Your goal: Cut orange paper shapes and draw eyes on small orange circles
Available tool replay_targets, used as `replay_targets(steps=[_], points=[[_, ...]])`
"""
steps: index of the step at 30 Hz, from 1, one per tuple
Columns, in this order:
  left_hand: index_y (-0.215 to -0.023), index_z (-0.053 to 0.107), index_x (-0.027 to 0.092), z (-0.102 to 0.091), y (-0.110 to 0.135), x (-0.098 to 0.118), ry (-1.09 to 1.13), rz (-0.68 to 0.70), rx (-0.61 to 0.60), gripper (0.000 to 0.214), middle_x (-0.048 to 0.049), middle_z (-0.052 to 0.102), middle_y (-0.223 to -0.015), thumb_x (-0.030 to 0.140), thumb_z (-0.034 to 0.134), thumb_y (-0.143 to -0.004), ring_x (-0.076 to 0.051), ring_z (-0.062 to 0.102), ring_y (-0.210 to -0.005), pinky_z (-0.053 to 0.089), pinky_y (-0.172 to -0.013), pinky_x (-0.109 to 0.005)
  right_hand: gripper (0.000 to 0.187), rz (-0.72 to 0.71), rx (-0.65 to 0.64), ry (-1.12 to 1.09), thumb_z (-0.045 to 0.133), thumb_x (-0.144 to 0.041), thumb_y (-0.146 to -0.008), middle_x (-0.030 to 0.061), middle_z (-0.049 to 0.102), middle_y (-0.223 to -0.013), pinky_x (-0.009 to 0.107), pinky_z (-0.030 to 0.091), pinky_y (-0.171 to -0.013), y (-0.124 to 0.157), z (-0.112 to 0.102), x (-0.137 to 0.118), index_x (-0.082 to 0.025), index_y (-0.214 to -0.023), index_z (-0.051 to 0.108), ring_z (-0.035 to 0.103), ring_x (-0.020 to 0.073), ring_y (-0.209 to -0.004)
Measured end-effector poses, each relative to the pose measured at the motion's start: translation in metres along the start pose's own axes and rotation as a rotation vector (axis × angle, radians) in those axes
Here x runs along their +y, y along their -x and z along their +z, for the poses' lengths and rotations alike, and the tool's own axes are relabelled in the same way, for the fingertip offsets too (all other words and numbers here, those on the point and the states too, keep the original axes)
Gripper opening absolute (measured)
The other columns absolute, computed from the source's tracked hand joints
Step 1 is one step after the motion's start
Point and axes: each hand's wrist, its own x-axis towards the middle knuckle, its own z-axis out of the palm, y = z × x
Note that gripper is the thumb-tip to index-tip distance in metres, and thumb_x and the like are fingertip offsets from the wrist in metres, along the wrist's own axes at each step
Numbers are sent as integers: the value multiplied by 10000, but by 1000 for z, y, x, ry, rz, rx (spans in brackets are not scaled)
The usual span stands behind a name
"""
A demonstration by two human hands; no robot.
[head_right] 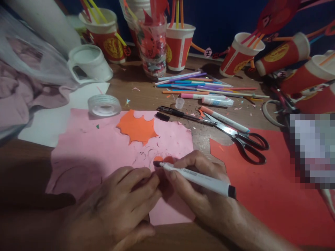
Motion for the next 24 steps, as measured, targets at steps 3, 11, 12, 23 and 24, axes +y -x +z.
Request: replay_targets(steps=[3, 11, 12, 23, 24], points=[[-1091, 551, 131, -1, 0, -1, -10, 0, 14, 419, -60, 568, -1158, 473, 487, -857, -233, 467, -967, 381, -717, -359, 47, 65, 92, -78, 611, -213, -787, -49, 638, -601, 158, 445, -399, 0, -4, 1, -246, -798, 580, 593, 92, -488], [-1058, 578, 141, 0, -2, -3, -1, 12, 77, 355, -52, 579, -1147, 427, 490, -868, -210, 481, -947, 380, -712, -342, 91, 147, 175, -9, 612, -294, -784, 24, 690, -734, 252, 504, -505, 4, -7, -1, -239, -855, 595, 658, 176, -632], [-1055, 580, 144, 0, -2, -2, -1, -4, 83, 355, -46, 580, -1144, 431, 499, -863, -208, 479, -952, 380, -719, -343, 86, 159, 157, 37, 613, -301, -781, 25, 693, -706, 259, 503, -496, 6, -7, -2, -243, -841, 593, 659, 184, -618], [-1091, 575, 158, 6, 0, 1, -15, -47, 88, 387, -26, 547, -1218, 458, 482, -866, -209, 447, -1007, 370, -774, -353, 72, -22, 121, 201, 580, -319, -789, -3, 683, -639, 256, 473, -428, 7, -2, 9, -250, -807, 566, 627, 154, -492], [-1088, 578, 157, 6, 0, 1, -25, -44, 85, 394, -27, 550, -1212, 465, 478, -865, -210, 446, -1003, 369, -775, -354, 61, -28, 110, 196, 579, -306, -789, -9, 676, -633, 252, 470, -432, 6, -2, 9, -247, -789, 563, 620, 145, -484]])
